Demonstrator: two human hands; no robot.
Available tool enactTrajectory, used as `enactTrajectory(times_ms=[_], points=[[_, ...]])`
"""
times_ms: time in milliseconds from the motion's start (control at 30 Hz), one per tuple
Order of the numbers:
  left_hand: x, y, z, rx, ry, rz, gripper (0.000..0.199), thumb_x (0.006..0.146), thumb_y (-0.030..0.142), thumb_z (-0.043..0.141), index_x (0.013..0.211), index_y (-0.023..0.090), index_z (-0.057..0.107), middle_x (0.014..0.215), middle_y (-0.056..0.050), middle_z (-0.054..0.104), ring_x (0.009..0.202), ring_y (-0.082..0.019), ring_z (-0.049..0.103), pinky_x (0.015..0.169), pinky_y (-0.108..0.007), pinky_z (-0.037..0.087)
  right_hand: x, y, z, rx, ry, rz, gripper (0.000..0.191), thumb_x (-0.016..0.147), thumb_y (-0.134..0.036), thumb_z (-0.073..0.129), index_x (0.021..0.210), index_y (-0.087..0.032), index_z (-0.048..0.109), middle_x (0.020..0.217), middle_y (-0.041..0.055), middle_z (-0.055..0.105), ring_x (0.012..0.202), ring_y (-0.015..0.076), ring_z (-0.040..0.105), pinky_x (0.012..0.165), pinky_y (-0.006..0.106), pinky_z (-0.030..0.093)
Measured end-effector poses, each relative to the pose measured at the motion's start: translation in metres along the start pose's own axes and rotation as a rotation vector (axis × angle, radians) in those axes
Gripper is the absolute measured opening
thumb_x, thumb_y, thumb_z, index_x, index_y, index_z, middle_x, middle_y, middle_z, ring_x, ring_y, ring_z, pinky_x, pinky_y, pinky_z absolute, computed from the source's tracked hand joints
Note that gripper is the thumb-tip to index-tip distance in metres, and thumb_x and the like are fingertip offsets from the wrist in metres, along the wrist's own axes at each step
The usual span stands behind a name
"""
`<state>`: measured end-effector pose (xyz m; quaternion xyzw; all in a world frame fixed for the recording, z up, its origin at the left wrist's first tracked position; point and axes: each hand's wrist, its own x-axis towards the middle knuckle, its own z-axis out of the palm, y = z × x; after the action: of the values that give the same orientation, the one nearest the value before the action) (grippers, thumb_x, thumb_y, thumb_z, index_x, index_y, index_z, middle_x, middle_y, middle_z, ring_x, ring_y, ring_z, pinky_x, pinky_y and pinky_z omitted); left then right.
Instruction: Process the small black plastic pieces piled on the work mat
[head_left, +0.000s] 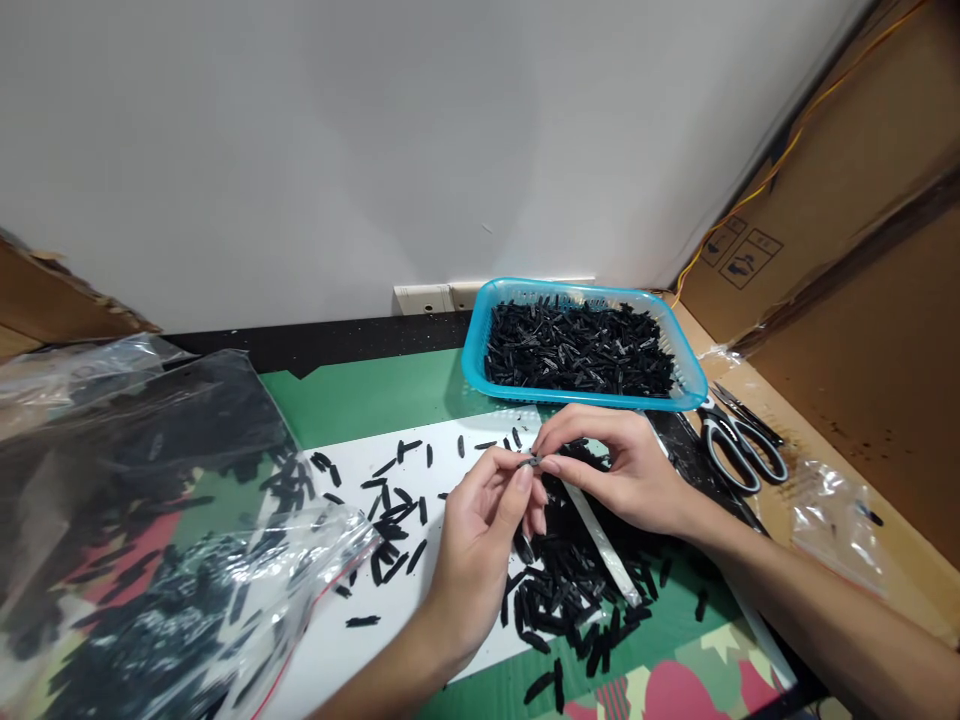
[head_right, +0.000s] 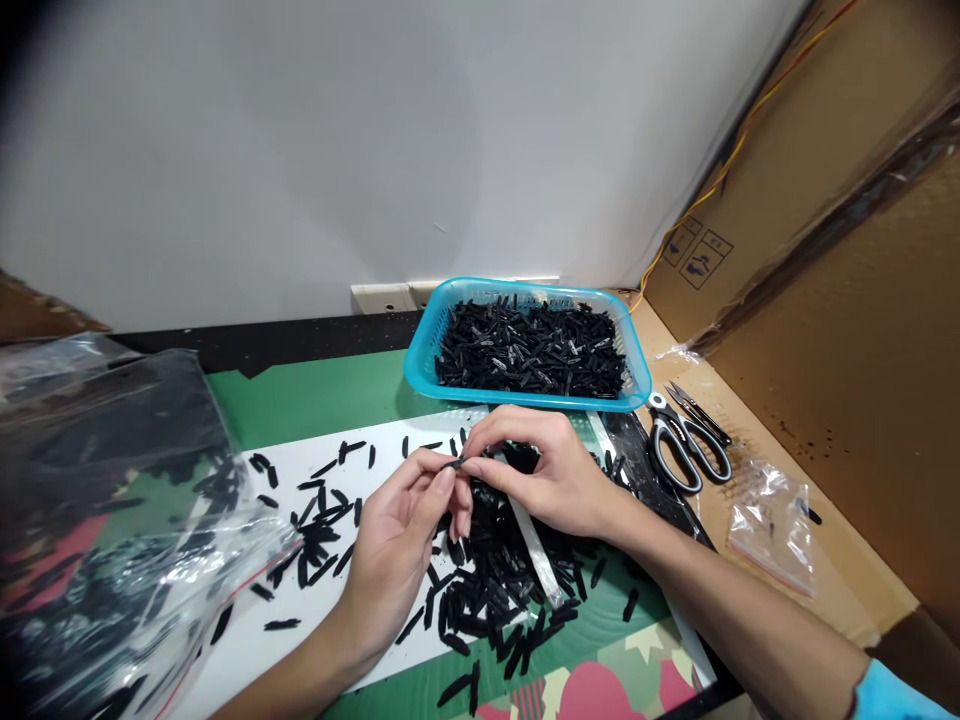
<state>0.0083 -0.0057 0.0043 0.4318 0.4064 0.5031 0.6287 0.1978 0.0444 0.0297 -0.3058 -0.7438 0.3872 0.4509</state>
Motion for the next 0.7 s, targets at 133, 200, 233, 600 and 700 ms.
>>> enactTrajectory(times_ms=[133,200,233,600,700], points=[[-0.0031,0.0009,-0.0002,-0.013,0.029,-0.001,0.026,0.110,0.046,0.065,0.102,0.021,0.068,0.082,0.002,0.064,0.070,-0.013,0.059,0.066,-0.026,0.047,0.0003,-0.0004,-0.0013,0.033,-0.006,0.025,0.010,0.104,-0.025,0.075,0.097,-0.019,0.079,0.099,0.0075,0.082,0.095,0.0208,0.077,0.089,0.037,0.063],[-0.0043,0.0011,-0.0001,-0.028,0.046,-0.010,0.029,0.110,0.049,0.063,0.102,0.022,0.067,0.082,0.002,0.063,0.070,-0.014,0.059,0.066,-0.027,0.047,0.0005,0.0002,-0.0019,0.042,-0.007,0.033,0.009,0.104,-0.025,0.075,0.098,-0.019,0.079,0.099,0.0073,0.082,0.095,0.0208,0.077,0.089,0.037,0.063],[-0.0047,0.0009,0.0000,-0.027,0.048,-0.014,0.028,0.110,0.049,0.063,0.101,0.022,0.066,0.081,0.002,0.063,0.070,-0.014,0.059,0.066,-0.027,0.047,0.0006,0.0006,-0.0021,0.046,-0.010,0.034,0.008,0.103,-0.024,0.076,0.098,-0.019,0.079,0.099,0.0072,0.082,0.095,0.0207,0.077,0.089,0.036,0.063],[-0.0041,-0.0025,-0.0015,0.093,0.040,0.005,0.024,0.110,0.047,0.064,0.104,0.024,0.063,0.075,0.003,0.060,0.068,-0.014,0.057,0.068,-0.028,0.044,-0.0011,0.0002,-0.0003,0.010,-0.049,0.118,0.011,0.105,-0.027,0.071,0.100,-0.019,0.076,0.099,0.0065,0.080,0.093,0.0209,0.074,0.087,0.035,0.060],[-0.0052,-0.0011,0.0001,0.125,0.019,0.021,0.022,0.110,0.045,0.064,0.105,0.024,0.064,0.075,0.004,0.058,0.068,-0.014,0.057,0.069,-0.028,0.045,-0.0016,-0.0009,0.0002,-0.007,-0.066,0.141,0.011,0.105,-0.027,0.070,0.100,-0.019,0.076,0.097,0.0054,0.079,0.090,0.0201,0.073,0.086,0.034,0.058]])
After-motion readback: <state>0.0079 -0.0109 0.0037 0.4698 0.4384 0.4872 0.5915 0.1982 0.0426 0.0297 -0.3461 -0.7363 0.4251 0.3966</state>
